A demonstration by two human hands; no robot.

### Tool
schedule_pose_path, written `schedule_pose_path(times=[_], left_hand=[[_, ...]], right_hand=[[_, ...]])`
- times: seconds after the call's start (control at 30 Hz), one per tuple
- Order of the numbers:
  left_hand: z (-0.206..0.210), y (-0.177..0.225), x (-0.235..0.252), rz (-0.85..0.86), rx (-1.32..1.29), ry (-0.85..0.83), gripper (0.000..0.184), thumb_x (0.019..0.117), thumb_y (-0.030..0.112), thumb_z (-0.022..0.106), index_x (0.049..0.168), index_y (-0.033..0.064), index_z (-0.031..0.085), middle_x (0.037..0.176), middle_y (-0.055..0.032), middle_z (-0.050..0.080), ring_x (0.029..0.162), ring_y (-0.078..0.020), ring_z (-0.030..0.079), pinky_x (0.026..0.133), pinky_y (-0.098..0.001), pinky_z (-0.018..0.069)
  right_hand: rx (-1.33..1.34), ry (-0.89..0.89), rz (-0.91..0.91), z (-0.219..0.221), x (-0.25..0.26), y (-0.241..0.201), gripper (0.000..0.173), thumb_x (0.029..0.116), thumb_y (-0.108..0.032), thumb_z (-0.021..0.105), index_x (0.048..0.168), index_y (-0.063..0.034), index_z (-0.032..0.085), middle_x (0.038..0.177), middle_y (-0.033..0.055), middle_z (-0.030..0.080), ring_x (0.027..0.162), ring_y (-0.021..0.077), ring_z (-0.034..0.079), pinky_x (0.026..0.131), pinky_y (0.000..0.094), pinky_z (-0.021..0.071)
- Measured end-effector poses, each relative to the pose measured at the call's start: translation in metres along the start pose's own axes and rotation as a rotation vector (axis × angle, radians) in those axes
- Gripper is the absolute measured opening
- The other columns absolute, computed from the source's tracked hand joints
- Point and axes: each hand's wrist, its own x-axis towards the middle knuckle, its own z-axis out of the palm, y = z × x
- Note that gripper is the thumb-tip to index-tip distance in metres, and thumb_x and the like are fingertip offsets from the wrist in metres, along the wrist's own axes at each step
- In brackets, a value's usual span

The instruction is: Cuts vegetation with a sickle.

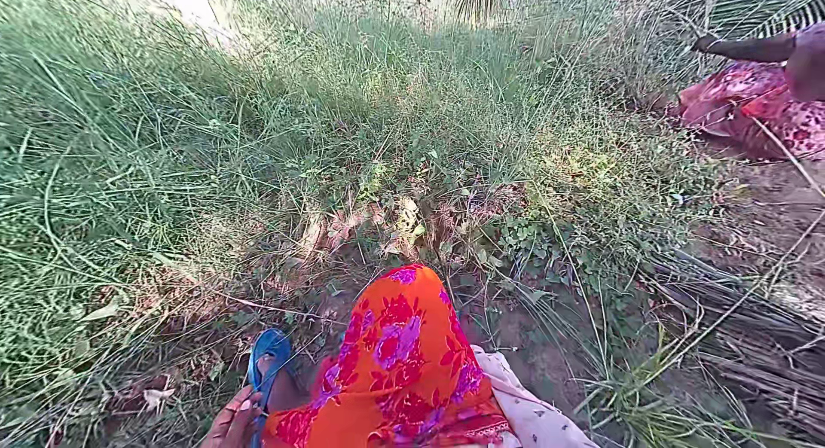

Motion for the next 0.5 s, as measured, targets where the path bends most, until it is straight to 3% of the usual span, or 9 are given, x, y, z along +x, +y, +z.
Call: schedule_pose_path(times=[0.03, 0.1, 0.17, 0.27, 0.4, 0.5], left_hand=[[0.001, 0.000, 0.001, -0.005, 0.003, -0.004, 0.037, 0.1081, 0.015, 0.044, 0.141, -0.0012, 0.047, 0.106, 0.0019, 0.065, 0.079, 0.0002, 0.064, 0.070, -0.0186, 0.0545], [0.003, -0.001, 0.005, -0.010, 0.014, -0.023, 0.035, 0.1080, 0.014, 0.044, 0.140, 0.0005, 0.048, 0.106, 0.0034, 0.065, 0.078, 0.0008, 0.063, 0.069, -0.0177, 0.0537], [0.003, -0.006, 0.010, 0.008, 0.019, -0.062, 0.033, 0.1074, 0.013, 0.044, 0.138, 0.0010, 0.049, 0.104, 0.0054, 0.066, 0.078, 0.0018, 0.064, 0.068, -0.0172, 0.0547], [0.001, -0.011, 0.009, 0.036, -0.019, -0.081, 0.033, 0.1059, 0.010, 0.044, 0.136, -0.0016, 0.049, 0.102, 0.0055, 0.067, 0.077, 0.0014, 0.065, 0.068, -0.0172, 0.0559], [-0.006, -0.011, 0.004, 0.033, -0.066, -0.042, 0.033, 0.1076, 0.010, 0.041, 0.139, 0.0000, 0.047, 0.104, 0.0062, 0.066, 0.078, 0.0012, 0.065, 0.069, -0.0170, 0.0559], [-0.007, -0.010, 0.002, 0.053, -0.076, -0.020, 0.033, 0.1067, 0.009, 0.042, 0.138, -0.0001, 0.047, 0.102, 0.0074, 0.067, 0.076, 0.0029, 0.064, 0.067, -0.0156, 0.0546]], right_hand=[[0.001, -0.001, -0.014, 0.008, 0.004, 0.018, 0.053, 0.1126, -0.018, 0.041, 0.161, -0.0017, 0.028, 0.163, 0.0229, 0.036, 0.150, 0.0378, 0.037, 0.123, 0.0498, 0.0283], [-0.018, 0.154, -0.068, 0.035, 0.064, 0.057, 0.052, 0.1063, -0.018, 0.055, 0.153, 0.0018, 0.042, 0.143, 0.0297, 0.056, 0.133, 0.0449, 0.055, 0.112, 0.0578, 0.0419], [0.000, 0.243, -0.096, 0.033, 0.093, 0.066, 0.060, 0.1031, -0.023, 0.062, 0.152, 0.0032, 0.040, 0.133, 0.0305, 0.063, 0.125, 0.0453, 0.061, 0.108, 0.0579, 0.0457], [0.179, 0.426, -0.183, 0.006, 0.094, 0.042, 0.065, 0.1010, -0.029, 0.065, 0.152, 0.0019, 0.040, 0.120, 0.0283, 0.068, 0.112, 0.0422, 0.068, 0.100, 0.0569, 0.0510], [0.282, 0.511, -0.208, -0.032, 0.114, 0.001, 0.065, 0.1004, -0.028, 0.065, 0.154, -0.0042, 0.037, 0.124, 0.0265, 0.067, 0.115, 0.0423, 0.067, 0.099, 0.0593, 0.0508], [0.290, 0.533, -0.152, -0.031, 0.128, -0.004, 0.065, 0.1004, -0.031, 0.067, 0.154, -0.0047, 0.040, 0.127, 0.0261, 0.067, 0.117, 0.0428, 0.065, 0.101, 0.0599, 0.0498]])
